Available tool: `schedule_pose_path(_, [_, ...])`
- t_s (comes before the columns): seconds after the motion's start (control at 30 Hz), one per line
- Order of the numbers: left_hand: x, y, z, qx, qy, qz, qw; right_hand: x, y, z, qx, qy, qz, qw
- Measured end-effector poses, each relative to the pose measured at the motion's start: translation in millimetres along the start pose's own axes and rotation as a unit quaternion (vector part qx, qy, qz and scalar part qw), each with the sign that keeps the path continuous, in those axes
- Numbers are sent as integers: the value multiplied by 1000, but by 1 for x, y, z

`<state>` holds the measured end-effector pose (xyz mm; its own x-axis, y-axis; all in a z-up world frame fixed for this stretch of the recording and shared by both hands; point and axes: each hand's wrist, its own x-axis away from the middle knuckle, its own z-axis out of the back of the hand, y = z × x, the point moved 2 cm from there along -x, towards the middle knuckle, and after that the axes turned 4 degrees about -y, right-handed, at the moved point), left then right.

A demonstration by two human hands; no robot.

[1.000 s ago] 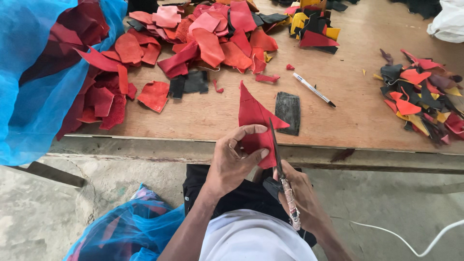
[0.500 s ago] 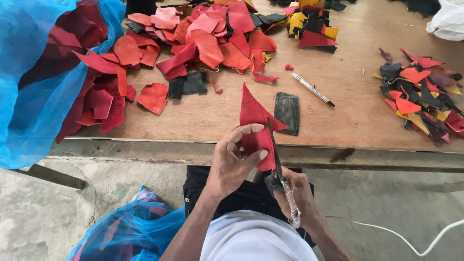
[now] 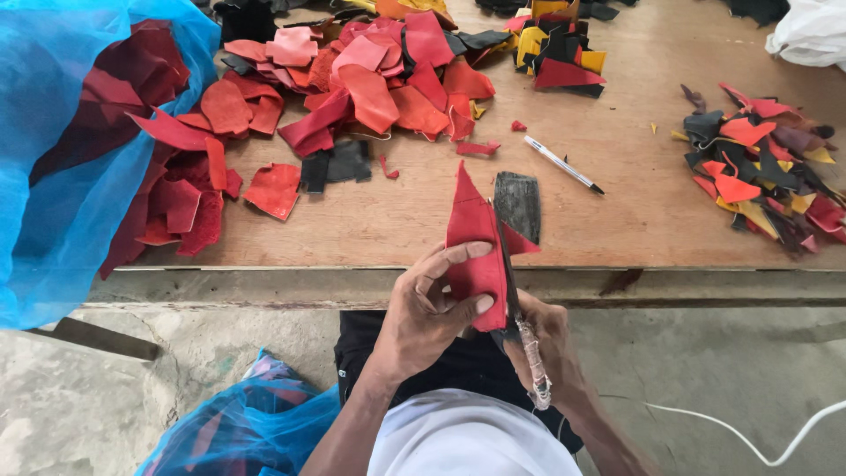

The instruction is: The person applies small black adhesive strips to red leather scraps by hand, uses a pen-like tool to mark the pieces, and trims several scraps with shears on a workbench covered in material.

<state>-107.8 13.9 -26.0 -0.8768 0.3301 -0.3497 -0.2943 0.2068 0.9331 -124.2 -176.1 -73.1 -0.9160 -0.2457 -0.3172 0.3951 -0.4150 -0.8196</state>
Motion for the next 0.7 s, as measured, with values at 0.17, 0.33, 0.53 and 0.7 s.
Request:
schedule_pose_path(0.17, [2, -23, 3, 62, 7, 43, 997, 4, 21, -4, 20, 46, 2, 999])
schedule_pose_path(0.33, [-9, -34, 17, 130, 15, -33, 991, 6, 20, 10, -332, -42, -184, 924])
schedule_pose_path(0.53, [-5, -14, 50, 74, -137, 62, 986, 5, -22, 32, 38, -177, -8, 983])
schedule_pose_path(0.7, [-10, 3, 58, 50, -232, 51, 970, -2, -33, 36, 127, -189, -113, 967])
